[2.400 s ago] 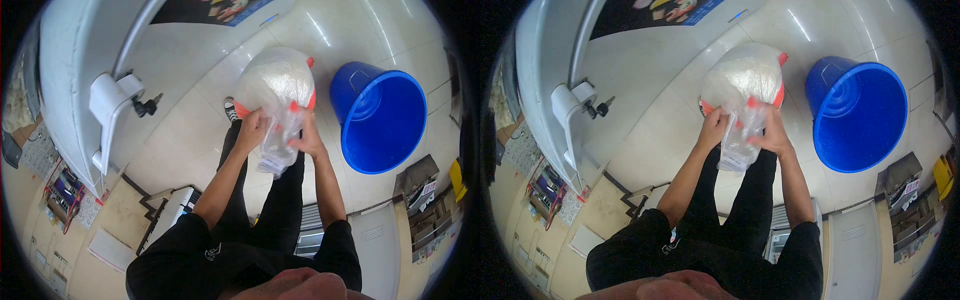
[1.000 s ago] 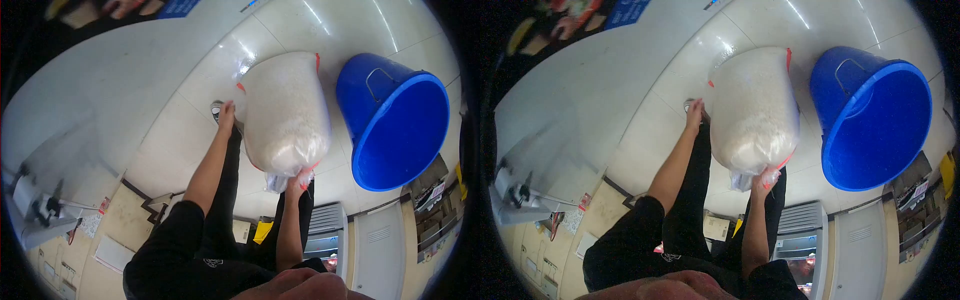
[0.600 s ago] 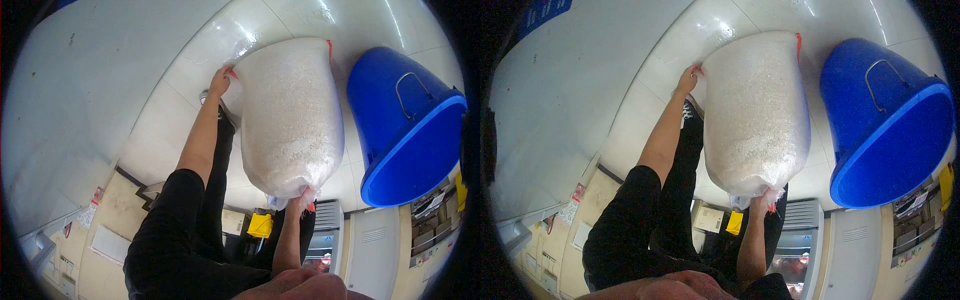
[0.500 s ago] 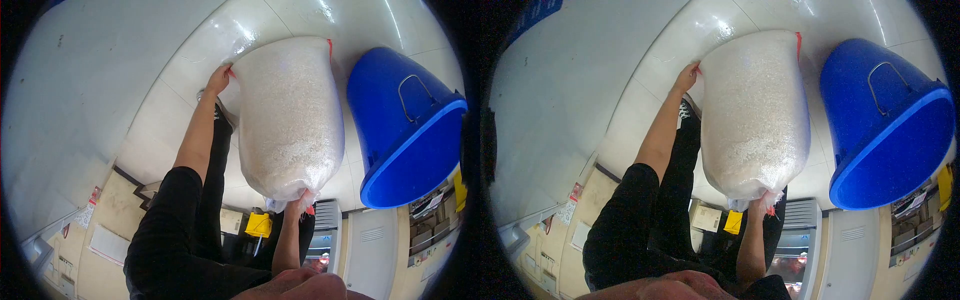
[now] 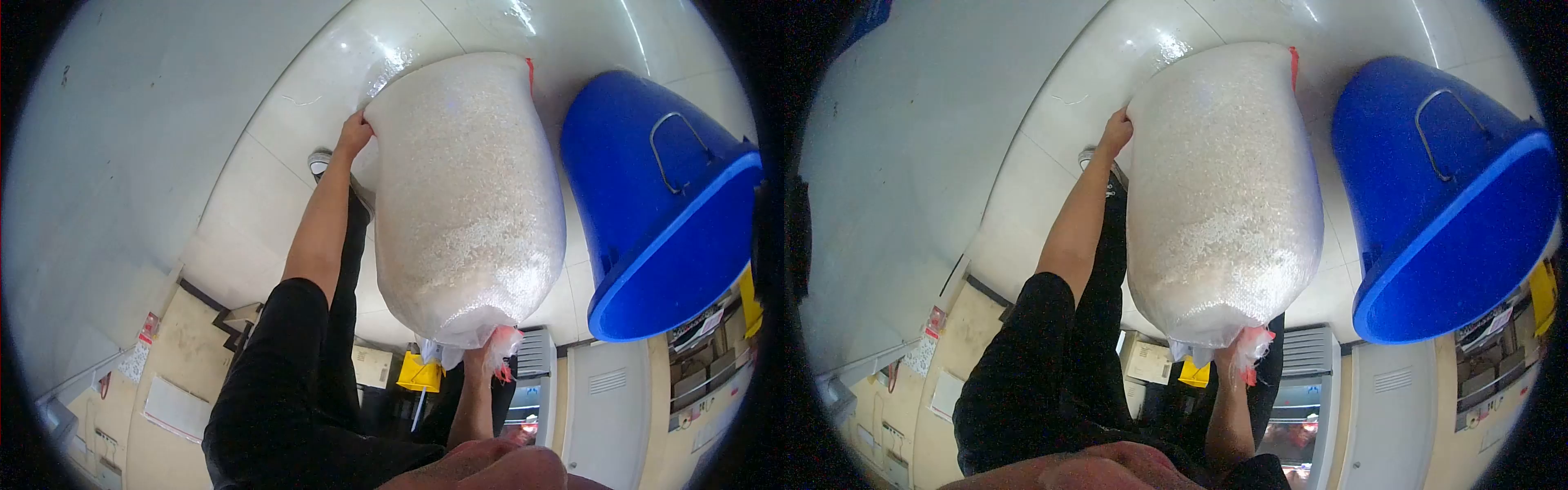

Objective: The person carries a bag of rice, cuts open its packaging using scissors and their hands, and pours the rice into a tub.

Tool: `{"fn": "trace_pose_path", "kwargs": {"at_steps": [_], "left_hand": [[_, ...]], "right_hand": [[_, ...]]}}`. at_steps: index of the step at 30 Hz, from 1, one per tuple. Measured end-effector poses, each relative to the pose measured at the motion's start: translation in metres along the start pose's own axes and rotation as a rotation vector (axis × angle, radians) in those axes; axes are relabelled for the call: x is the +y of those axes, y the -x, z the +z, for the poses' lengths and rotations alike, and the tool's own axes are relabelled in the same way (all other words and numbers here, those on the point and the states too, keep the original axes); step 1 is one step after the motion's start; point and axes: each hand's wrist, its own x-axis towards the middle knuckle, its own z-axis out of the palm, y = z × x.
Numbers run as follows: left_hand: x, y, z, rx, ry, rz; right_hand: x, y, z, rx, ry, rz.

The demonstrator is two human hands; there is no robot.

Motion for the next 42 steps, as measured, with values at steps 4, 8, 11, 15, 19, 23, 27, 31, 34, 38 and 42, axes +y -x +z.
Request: {"fn": "trace_pose_path", "kwargs": {"at_steps": [4, 8, 11, 15, 19, 23, 27, 31, 34, 38, 42], "left_hand": [[0.012, 0.026, -0.014, -0.147, 0.278, -0.091], [0.037, 0.076, -0.048, -0.22, 0.499, -0.158], [-0.011, 0.094, -0.082, -0.349, 0.301, -0.206], [0.02, 0.119, -0.124, -0.379, 0.221, -0.269], [0.024, 0.135, -0.146, -0.125, -0.02, -0.27], [0.092, 0.21, -0.186, -0.059, -0.028, -0.197], [0.152, 0.296, -0.228, -0.004, 0.067, -0.238], [0.259, 0.41, -0.276, 0.019, 0.139, -0.16], [0.364, 0.51, -0.305, 0.144, -0.068, -0.144], [0.508, 0.629, -0.272, 0.131, -0.076, 0.037], [0.606, 0.695, -0.228, 0.011, -0.141, 0.115]], "right_hand": [[-0.017, 0.01, -0.01, 0.067, -0.951, 0.582], [-0.032, 0.012, -0.065, 0.191, -0.75, 0.578], [-0.043, 0.008, -0.099, 0.298, -0.726, 0.526], [-0.086, -0.003, -0.108, 0.36, -0.764, 0.437], [-0.115, 0.016, -0.105, 0.318, -0.93, 0.398], [-0.083, 0.072, -0.116, 0.359, -0.649, 0.309], [-0.078, 0.1, -0.174, 0.249, -0.774, 0.674], [-0.05, 0.126, -0.235, 0.328, -1.054, 0.805], [-0.038, 0.136, -0.267, 0.398, -1.215, 0.741], [-0.017, 0.085, -0.31, 0.405, -1.396, 0.614], [0.001, 0.021, -0.348, 0.357, -1.495, 0.561]]}}
